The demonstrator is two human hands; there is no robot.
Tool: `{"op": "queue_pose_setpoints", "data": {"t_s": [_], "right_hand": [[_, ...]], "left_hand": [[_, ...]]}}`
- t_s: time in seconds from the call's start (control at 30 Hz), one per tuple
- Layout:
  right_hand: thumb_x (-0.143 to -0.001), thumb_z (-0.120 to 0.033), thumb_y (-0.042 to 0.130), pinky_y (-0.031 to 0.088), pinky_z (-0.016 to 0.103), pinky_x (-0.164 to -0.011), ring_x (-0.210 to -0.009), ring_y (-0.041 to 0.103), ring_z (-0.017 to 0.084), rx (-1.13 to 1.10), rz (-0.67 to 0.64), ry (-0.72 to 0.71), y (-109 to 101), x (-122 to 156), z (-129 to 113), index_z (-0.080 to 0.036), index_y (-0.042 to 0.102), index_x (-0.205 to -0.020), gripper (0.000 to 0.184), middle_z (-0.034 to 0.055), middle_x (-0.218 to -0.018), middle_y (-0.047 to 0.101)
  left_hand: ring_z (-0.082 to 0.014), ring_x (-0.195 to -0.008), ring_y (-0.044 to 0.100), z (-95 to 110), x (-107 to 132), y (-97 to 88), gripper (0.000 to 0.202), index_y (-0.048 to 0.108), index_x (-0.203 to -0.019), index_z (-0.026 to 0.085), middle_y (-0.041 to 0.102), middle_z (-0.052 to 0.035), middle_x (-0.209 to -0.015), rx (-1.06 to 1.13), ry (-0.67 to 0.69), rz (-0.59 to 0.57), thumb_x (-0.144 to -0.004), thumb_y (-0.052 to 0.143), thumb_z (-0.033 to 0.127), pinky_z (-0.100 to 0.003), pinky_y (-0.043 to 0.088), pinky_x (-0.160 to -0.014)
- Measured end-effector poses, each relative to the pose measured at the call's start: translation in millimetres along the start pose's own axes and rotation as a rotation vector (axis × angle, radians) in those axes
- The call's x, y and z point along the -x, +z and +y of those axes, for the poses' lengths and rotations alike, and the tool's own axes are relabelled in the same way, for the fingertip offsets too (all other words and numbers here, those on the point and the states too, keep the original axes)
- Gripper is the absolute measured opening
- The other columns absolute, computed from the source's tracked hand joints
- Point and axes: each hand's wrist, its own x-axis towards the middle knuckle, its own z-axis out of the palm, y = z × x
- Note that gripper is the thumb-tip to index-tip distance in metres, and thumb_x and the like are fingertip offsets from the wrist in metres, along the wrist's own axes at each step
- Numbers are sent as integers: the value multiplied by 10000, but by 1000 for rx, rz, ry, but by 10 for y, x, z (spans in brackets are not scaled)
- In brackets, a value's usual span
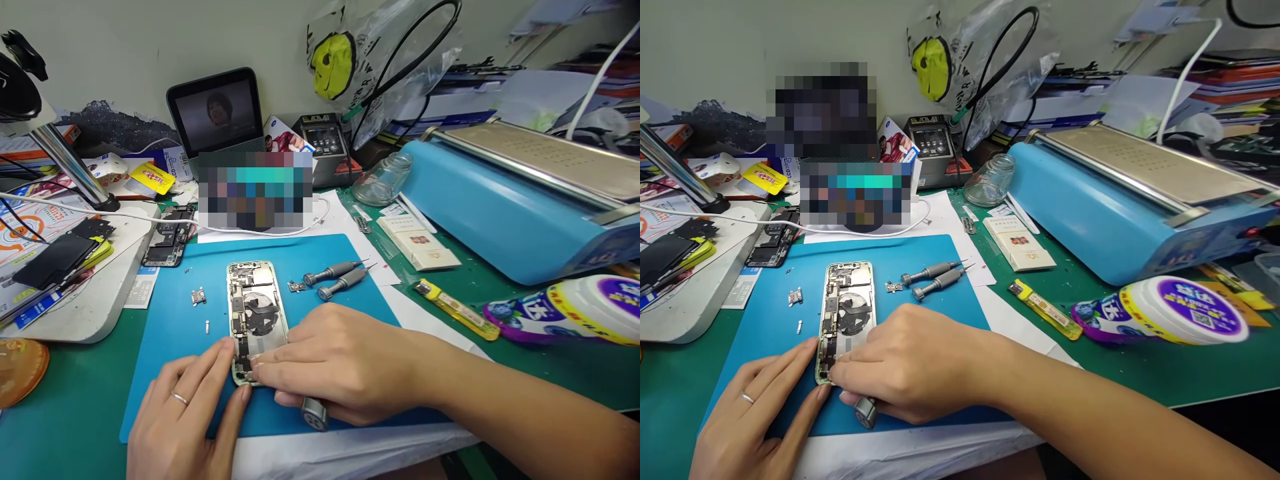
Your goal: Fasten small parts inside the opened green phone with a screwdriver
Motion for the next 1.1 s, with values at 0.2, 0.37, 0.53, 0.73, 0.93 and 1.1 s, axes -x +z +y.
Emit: {"op": "queue_pose_setpoints", "data": {"t_s": [0.2, 0.37, 0.53, 0.73, 0.93, 1.1], "right_hand": [[-1067, -222, 433, 379, 326, -536, -688, 666, 125, -8, 11, 4, -26, 6, 4, -123, 679, -1082, 265, 27, -985, 787], [-1053, -206, 451, 358, 328, -532, -687, 663, 127, -35, -15, 11, -41, 7, 9, -123, 677, -1079, 242, 29, -966, 783], [-1062, -211, 432, 351, 315, -542, -658, 641, 120, -44, -19, 13, -54, 15, 8, -129, 679, -1057, 261, 27, -931, 781], [-1067, -222, 416, 313, 328, -524, -614, 592, 118, -42, -25, 19, -51, 21, 9, -134, 666, -1047, 265, 18, -863, 757], [-1073, -238, 407, 296, 329, -515, -595, 564, 120, -32, -16, 22, -56, 31, 12, -134, 665, -1051, 279, 10, -827, 740], [-1051, -213, 451, 329, 317, -525, -612, 576, 118, -34, 23, 10, -59, 24, 19, -117, 667, -1082, 238, 11, -839, 744]], "left_hand": [[-214, -1075, 610, 4, 5, 7, 482, 575, -1421, 200, 701, -5, -1332, -1, 3, 8, -952, 677, 247, -325, 552, -865], [-212, -1067, 612, 4, 0, 6, 473, 579, -1411, 194, 705, -6, -1327, -2, 7, 10, -951, 676, 244, -327, 551, -864], [-210, -1065, 623, 7, -11, 1, 468, 580, -1409, 198, 709, -11, -1320, -6, 3, 15, -953, 670, 251, -324, 557, -852], [-217, -1040, 660, -11, -12, 8, 490, 576, -1417, 210, 722, -27, -1304, -24, 9, 13, -940, 681, 255, -334, 582, -837], [-224, -1047, 657, -22, -9, 20, 491, 576, -1420, 218, 715, -21, -1316, -21, 9, 11, -943, 684, 259, -338, 584, -842], [-212, -1047, 648, -11, -3, 12, 473, 584, -1406, 202, 720, -17, -1303, -14, 11, 16, -946, 683, 246, -326, 579, -844]]}}
